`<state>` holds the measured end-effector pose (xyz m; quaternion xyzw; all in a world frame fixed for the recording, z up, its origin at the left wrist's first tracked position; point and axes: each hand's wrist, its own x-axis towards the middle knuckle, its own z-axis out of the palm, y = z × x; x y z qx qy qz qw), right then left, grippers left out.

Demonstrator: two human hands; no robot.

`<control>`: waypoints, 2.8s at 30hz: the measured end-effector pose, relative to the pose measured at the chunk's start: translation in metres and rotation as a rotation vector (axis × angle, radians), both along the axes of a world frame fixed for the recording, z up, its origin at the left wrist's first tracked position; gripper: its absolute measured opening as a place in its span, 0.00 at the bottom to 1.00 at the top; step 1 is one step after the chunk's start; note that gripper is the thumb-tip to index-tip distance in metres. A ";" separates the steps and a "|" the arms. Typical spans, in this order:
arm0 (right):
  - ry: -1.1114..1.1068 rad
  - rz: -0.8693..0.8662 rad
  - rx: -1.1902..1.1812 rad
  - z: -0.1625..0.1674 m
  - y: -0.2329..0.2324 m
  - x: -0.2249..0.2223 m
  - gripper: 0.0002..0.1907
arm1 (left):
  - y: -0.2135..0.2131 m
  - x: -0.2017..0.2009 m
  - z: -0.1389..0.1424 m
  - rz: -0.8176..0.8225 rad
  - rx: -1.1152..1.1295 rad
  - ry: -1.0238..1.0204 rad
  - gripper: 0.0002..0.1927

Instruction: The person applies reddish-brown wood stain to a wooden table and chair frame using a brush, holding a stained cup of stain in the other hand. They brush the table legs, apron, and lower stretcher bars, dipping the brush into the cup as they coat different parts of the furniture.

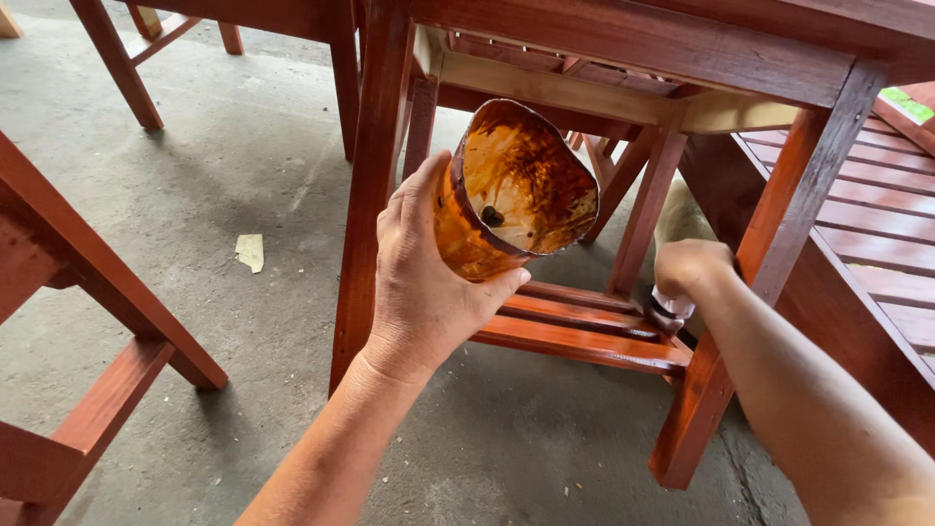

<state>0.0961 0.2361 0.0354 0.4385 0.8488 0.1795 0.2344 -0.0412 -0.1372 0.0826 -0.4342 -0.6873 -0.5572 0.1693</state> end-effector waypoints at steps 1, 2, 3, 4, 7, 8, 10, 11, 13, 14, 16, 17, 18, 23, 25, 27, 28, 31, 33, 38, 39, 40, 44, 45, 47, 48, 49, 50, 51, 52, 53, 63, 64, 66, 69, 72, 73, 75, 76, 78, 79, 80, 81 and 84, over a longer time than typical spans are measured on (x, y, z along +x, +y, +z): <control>-0.008 -0.013 -0.037 -0.002 0.000 -0.002 0.14 | 0.000 0.000 0.000 -0.001 0.011 0.009 0.60; -0.017 -0.025 -0.075 -0.003 0.001 -0.005 0.14 | 0.000 0.000 0.000 -0.002 0.021 0.017 0.60; -0.025 -0.036 -0.112 -0.002 0.000 -0.007 0.14 | 0.000 0.001 0.000 -0.003 0.032 0.025 0.60; -0.004 -0.020 -0.160 0.002 0.000 -0.011 0.14 | 0.001 0.001 -0.001 -0.008 0.032 0.020 0.60; 0.061 0.082 -0.123 0.019 -0.005 -0.012 0.14 | 0.002 0.003 -0.002 -0.017 0.037 0.020 0.61; 0.082 0.156 0.007 0.027 -0.011 -0.007 0.13 | 0.003 0.003 -0.002 -0.015 0.039 0.029 0.61; 0.115 0.208 0.136 0.044 -0.026 0.005 0.13 | 0.004 0.003 -0.002 -0.011 0.044 0.037 0.61; 0.125 0.183 0.131 0.052 -0.035 0.010 0.13 | 0.003 0.004 -0.002 -0.012 0.042 0.033 0.61; 0.207 0.119 0.112 0.067 -0.050 0.025 0.13 | 0.003 0.003 -0.003 -0.015 0.040 0.027 0.60; 0.277 0.076 0.097 0.073 -0.057 0.034 0.13 | 0.003 0.003 -0.005 -0.019 0.036 0.022 0.60; 0.360 0.041 0.092 0.078 -0.067 0.049 0.14 | 0.007 0.004 -0.009 -0.045 0.024 -0.002 0.60; 0.376 0.050 0.101 0.081 -0.069 0.059 0.16 | 0.011 0.006 -0.011 -0.065 0.013 -0.020 0.60; 0.391 0.057 0.106 0.083 -0.072 0.070 0.17 | 0.014 0.008 -0.014 -0.086 -0.002 -0.039 0.61; 0.584 0.092 0.099 0.092 -0.080 0.125 0.17 | 0.045 0.038 -0.041 -0.256 -0.146 -0.297 0.60; 0.748 0.118 0.087 0.095 -0.083 0.145 0.17 | 0.057 0.045 -0.054 -0.269 -0.195 -0.324 0.59; 0.928 0.103 -0.016 0.095 -0.086 0.157 0.18 | 0.063 0.046 -0.068 -0.227 -0.202 -0.222 0.59; 1.024 0.076 -0.109 0.100 -0.088 0.166 0.19 | 0.065 0.042 -0.075 -0.207 -0.208 -0.217 0.61; 1.255 0.391 -0.334 0.119 -0.092 0.175 0.22 | 0.067 0.032 -0.091 -0.198 -0.211 -0.197 0.62; 1.264 0.604 -0.352 0.133 -0.105 0.171 0.25 | 0.064 0.026 -0.099 -0.259 -0.192 -0.173 0.60; 0.978 0.659 -0.334 0.160 -0.171 0.130 0.22 | 0.060 0.022 -0.113 -0.362 -0.152 -0.210 0.54; 0.933 0.639 -0.362 0.162 -0.185 0.114 0.20 | 0.059 0.021 -0.115 -0.369 -0.103 -0.183 0.53; 0.888 0.620 -0.390 0.165 -0.197 0.099 0.18 | 0.058 0.019 -0.118 -0.369 -0.067 -0.158 0.53; 0.688 0.610 -0.357 0.151 -0.234 0.046 0.13 | 0.056 0.012 -0.121 -0.405 0.047 -0.084 0.52; 0.674 0.591 -0.367 0.141 -0.240 0.036 0.14 | 0.056 0.011 -0.121 -0.428 0.069 -0.074 0.52; 0.751 0.572 -0.386 0.128 -0.243 0.032 0.14 | 0.056 0.011 -0.120 -0.414 0.007 -0.065 0.54; 0.840 0.573 -0.397 0.122 -0.242 0.035 0.13 | 0.056 0.011 -0.119 -0.405 -0.021 -0.060 0.55; 0.931 0.571 -0.404 0.116 -0.240 0.038 0.12 | 0.056 0.012 -0.118 -0.398 -0.020 -0.076 0.55; 1.112 0.476 -0.600 0.110 -0.239 0.042 0.13 | 0.056 0.013 -0.117 -0.395 -0.016 -0.090 0.55; 1.284 0.372 -0.800 0.104 -0.238 0.047 0.15 | 0.056 0.016 -0.116 -0.390 -0.014 -0.110 0.55; 1.442 0.258 -1.006 0.099 -0.237 0.053 0.16 | 0.057 0.021 -0.116 -0.387 0.019 -0.101 0.56; 1.372 0.364 -0.918 0.095 -0.237 0.058 0.18 | 0.059 0.028 -0.114 -0.377 0.052 -0.093 0.57; 1.375 0.511 -0.702 0.088 -0.225 0.109 0.11 | 0.074 0.051 -0.102 -0.323 -0.092 0.111 0.60; 1.501 0.489 -0.702 0.089 -0.224 0.113 0.12 | 0.077 0.051 -0.101 -0.319 -0.093 0.099 0.59; 1.520 0.468 -0.696 0.092 -0.220 0.125 0.11 | 0.080 0.055 -0.102 -0.318 -0.099 0.068 0.59; 1.442 0.553 -0.583 0.090 -0.215 0.127 0.12 | 0.088 0.068 -0.102 -0.347 -0.053 0.069 0.56; 1.368 0.523 -0.451 0.078 -0.209 0.119 0.13 | 0.099 0.086 -0.100 -0.404 -0.072 -0.004 0.57; 1.352 0.486 -0.417 0.074 -0.206 0.119 0.14 | 0.099 0.090 -0.100 -0.411 -0.075 -0.020 0.57; 1.323 0.511 -0.437 0.067 -0.199 0.121 0.20 | 0.101 0.093 -0.098 -0.421 -0.074 -0.044 0.57; 1.307 0.523 -0.448 0.065 -0.195 0.125 0.23 | 0.105 0.095 -0.097 -0.416 -0.067 -0.035 0.57; 1.303 0.588 -0.490 0.060 -0.189 0.138 0.22 | 0.110 0.099 -0.096 -0.403 -0.062 -0.027 0.59; 1.301 0.625 -0.507 0.058 -0.184 0.144 0.22 | 0.116 0.100 -0.095 -0.392 -0.115 -0.025 0.59; 1.387 0.549 -0.468 0.057 -0.179 0.150 0.21 | 0.123 0.099 -0.093 -0.381 -0.168 -0.021 0.59; 1.470 0.470 -0.430 0.055 -0.174 0.159 0.21 | 0.128 0.099 -0.093 -0.370 -0.224 -0.018 0.60; 1.925 0.349 -0.472 0.049 -0.160 0.197 0.18 | 0.137 0.089 -0.096 -0.219 -0.144 0.068 0.59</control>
